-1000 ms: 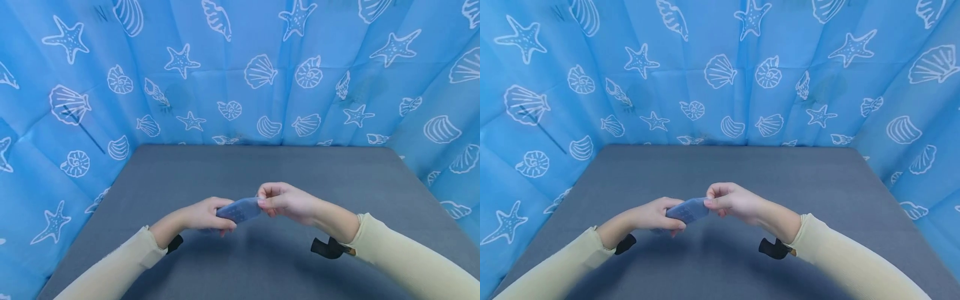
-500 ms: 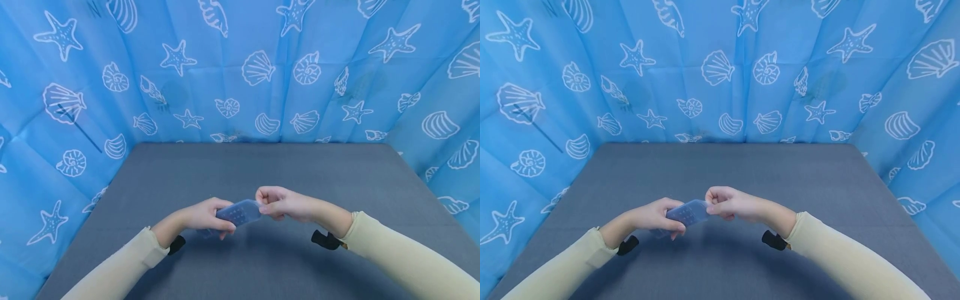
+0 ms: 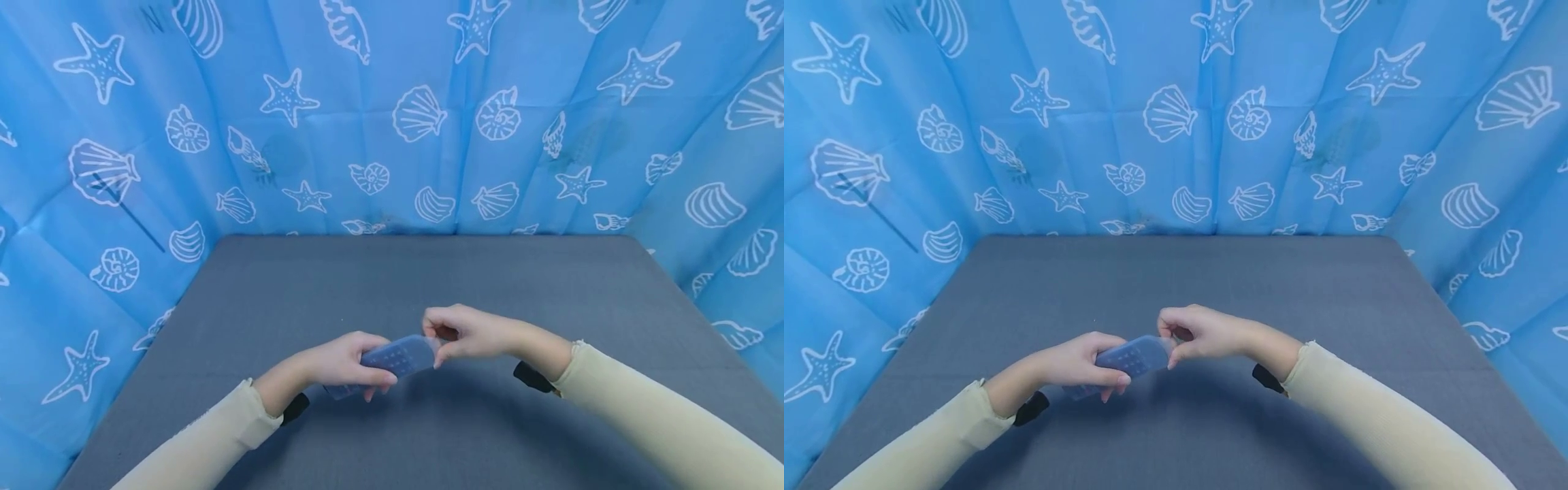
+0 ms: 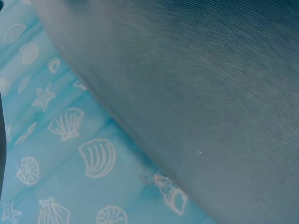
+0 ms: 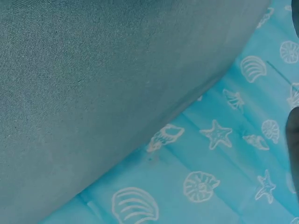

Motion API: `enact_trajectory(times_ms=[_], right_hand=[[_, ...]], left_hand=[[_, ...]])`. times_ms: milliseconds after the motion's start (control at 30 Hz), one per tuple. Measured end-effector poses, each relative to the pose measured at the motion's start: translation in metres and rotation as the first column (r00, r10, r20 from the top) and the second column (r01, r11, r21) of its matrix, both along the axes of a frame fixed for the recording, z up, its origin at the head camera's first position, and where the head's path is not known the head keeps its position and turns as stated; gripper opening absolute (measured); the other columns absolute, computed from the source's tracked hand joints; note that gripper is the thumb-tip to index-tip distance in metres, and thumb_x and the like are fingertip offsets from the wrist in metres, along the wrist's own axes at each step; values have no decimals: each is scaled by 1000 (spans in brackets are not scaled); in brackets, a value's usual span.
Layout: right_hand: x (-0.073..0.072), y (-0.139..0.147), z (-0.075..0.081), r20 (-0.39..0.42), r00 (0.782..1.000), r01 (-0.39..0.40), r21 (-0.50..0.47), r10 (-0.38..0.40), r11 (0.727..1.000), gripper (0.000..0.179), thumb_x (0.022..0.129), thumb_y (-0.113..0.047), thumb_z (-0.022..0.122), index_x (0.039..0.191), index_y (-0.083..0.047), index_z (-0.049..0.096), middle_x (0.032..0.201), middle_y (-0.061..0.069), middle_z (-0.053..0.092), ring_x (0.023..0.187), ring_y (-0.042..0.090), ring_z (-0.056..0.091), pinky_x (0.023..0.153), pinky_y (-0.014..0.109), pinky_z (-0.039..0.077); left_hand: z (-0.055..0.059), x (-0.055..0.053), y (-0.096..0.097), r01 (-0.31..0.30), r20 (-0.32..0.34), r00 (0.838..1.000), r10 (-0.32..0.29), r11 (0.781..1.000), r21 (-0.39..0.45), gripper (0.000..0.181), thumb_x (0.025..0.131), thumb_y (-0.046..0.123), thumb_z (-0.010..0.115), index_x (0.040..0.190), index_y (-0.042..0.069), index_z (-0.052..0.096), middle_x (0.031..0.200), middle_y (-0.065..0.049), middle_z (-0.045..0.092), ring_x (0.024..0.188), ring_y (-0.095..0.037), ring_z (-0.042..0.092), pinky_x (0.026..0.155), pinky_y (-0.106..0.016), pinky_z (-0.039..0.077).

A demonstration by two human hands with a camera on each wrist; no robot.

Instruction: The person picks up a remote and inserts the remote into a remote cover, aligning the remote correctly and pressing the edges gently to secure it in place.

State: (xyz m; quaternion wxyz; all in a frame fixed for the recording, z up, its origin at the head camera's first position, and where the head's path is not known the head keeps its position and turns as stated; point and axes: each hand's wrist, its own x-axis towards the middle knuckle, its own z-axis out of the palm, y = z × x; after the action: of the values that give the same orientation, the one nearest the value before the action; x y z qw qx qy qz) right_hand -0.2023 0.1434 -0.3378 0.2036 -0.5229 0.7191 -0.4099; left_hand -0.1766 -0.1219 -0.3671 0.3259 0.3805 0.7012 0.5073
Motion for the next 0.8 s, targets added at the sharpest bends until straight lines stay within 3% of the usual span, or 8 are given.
enact_trajectory(times_ms=[100, 200, 333, 467, 567, 700, 800], right_hand=[[2, 2, -1, 50, 998, -39, -54, 41, 998, 23, 88, -6, 70, 93, -6, 48, 75, 4, 44, 63, 13, 42, 58, 26, 41], [4, 4, -2, 236, 970, -42, -87, 62, 995, 17, 94, -7, 64, 95, 0, 48, 76, 6, 44, 65, 17, 42, 61, 27, 40], [4, 5, -5, 474, 881, 58, -119, 6, 991, 18, 100, -14, 56, 91, 1, 50, 76, 2, 45, 67, 15, 44, 64, 26, 41], [3, 6, -12, 640, 768, 202, -194, -32, 960, 16, 104, -18, 48, 90, -10, 51, 77, -3, 51, 69, 10, 51, 69, 25, 48], [2, 8, -17, 727, 686, 303, -272, -12, 913, 19, 106, -14, 40, 91, -13, 51, 80, -3, 55, 72, 10, 54, 75, 28, 52], [-1, 9, -21, 774, 633, 405, -299, -29, 864, 18, 106, -15, 38, 94, -11, 51, 84, -1, 57, 74, 12, 55, 80, 31, 51], [-1, 6, -21, 792, 609, 438, -292, -42, 850, 17, 106, -16, 38, 95, -11, 50, 87, 0, 58, 76, 13, 56, 81, 31, 51]], left_hand=[[2, 0, 3, 13, 10, 1000, -13, 1000, -5, 20, 98, 18, 60, 103, 0, 61, 77, -1, 65, 59, -14, 62, 60, -39, 54], [3, -1, 6, 25, 20, 999, -25, 1000, -15, 20, 98, 18, 59, 100, -1, 61, 77, -3, 66, 58, -14, 62, 59, -37, 54], [6, -6, 5, 17, 69, 998, -15, 999, -27, 25, 97, 20, 60, 106, -4, 61, 86, -8, 67, 65, -16, 64, 65, -39, 55], [8, -15, -10, -99, 140, 985, 97, 995, 7, 39, 96, 22, 62, 122, -6, 57, 103, -12, 66, 80, -23, 68, 76, -42, 55], [7, -21, -25, -246, 152, 960, 234, 967, 65, 44, 95, 21, 63, 128, -8, 53, 108, -14, 66, 86, -26, 69, 80, -42, 54], [3, -23, -35, -403, 160, 911, 381, 904, 141, 50, 94, 19, 63, 132, -9, 47, 109, -14, 65, 88, -25, 70, 84, -47, 52], [0, -22, -34, -498, 206, 863, 461, 843, 201, 53, 95, 14, 61, 138, -9, 40, 114, -15, 61, 92, -23, 68, 87, -54, 50]])
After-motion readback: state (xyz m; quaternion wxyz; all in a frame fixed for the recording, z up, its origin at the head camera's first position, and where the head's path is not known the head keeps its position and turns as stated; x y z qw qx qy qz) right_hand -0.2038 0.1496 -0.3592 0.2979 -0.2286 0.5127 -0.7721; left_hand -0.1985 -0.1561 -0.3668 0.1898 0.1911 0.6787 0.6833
